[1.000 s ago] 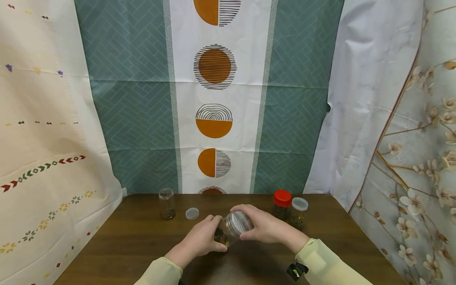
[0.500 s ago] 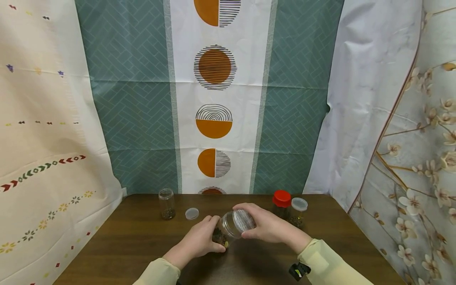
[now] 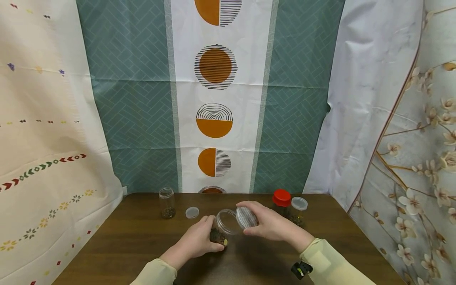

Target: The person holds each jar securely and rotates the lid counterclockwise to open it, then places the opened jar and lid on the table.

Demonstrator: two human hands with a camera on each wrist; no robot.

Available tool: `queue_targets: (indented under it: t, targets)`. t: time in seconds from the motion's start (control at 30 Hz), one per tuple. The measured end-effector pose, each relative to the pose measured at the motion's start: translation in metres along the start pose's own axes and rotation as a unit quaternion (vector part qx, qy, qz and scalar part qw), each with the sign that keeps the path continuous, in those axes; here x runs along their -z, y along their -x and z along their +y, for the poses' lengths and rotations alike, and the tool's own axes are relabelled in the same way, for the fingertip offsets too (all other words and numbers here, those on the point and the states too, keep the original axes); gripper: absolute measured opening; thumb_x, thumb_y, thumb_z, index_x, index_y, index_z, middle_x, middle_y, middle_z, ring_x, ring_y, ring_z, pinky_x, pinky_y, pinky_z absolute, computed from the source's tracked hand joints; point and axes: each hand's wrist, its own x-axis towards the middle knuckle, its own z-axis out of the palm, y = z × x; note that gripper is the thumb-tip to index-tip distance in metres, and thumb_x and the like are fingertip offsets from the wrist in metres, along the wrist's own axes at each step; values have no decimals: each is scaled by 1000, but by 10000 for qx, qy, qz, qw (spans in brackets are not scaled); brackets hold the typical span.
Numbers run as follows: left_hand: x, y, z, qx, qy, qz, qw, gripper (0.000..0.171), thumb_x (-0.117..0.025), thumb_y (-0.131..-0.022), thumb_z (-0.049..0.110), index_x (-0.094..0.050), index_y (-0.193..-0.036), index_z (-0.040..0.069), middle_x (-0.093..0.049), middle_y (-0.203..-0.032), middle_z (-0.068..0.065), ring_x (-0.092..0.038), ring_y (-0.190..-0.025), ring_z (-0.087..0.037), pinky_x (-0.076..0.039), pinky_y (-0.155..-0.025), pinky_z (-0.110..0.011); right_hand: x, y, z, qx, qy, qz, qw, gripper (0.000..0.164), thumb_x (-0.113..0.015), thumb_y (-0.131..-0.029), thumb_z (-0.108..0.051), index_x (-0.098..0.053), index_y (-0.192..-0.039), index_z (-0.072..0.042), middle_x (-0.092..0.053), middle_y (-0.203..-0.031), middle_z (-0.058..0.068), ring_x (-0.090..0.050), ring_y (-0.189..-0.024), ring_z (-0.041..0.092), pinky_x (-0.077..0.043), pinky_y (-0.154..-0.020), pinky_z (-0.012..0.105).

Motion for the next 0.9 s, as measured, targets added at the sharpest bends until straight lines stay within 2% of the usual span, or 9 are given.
queue_targets:
  t: [0.17, 0.37, 0.63, 0.9]
  targets:
    - [-3, 5, -10, 81, 183, 103, 9997, 83, -100, -82, 39, -58, -140, -1, -63, -123, -11, -68, -106, -30, -58, -93, -57, -4, -1, 1, -69, -26, -22, 10000, 76, -92, -94, -25, -54, -159, -18, -59, -148, 10, -63, -117, 26, -57, -92, 47]
    - [0, 11, -20, 36, 353, 289, 9990, 88, -102, -80, 34, -50, -144, 5, -64, -124, -8, -70, -111, -31, -58, -91, -57, -7, -4, 1, -104, 52, -30, 9999, 77, -92, -93, -25, -54, -159, -18, -60, -147, 10, -63, -117, 26, -57, -92, 49]
    - [13, 16, -25, -135, 339, 365, 9987, 88, -104, -78, 30, -49, -143, 7, -66, -121, -6, -68, -116, -31, -57, -93, -58, -7, -8, -1, -146, 65, -67, 9998, 76, -91, -94, -27, -55, -160, -19, -59, -150, 11, -63, -118, 26, -56, -95, 51]
    - [24, 22, -33, 125, 269, 392, 9988, 86, -104, -78, 31, -52, -141, 5, -68, -120, -8, -69, -115, -35, -56, -94, -60, -14, -15, -3, -96, 185, -223, 9995, 75, -90, -96, -30, -56, -161, -19, -59, -153, 12, -64, -119, 25, -56, -95, 48]
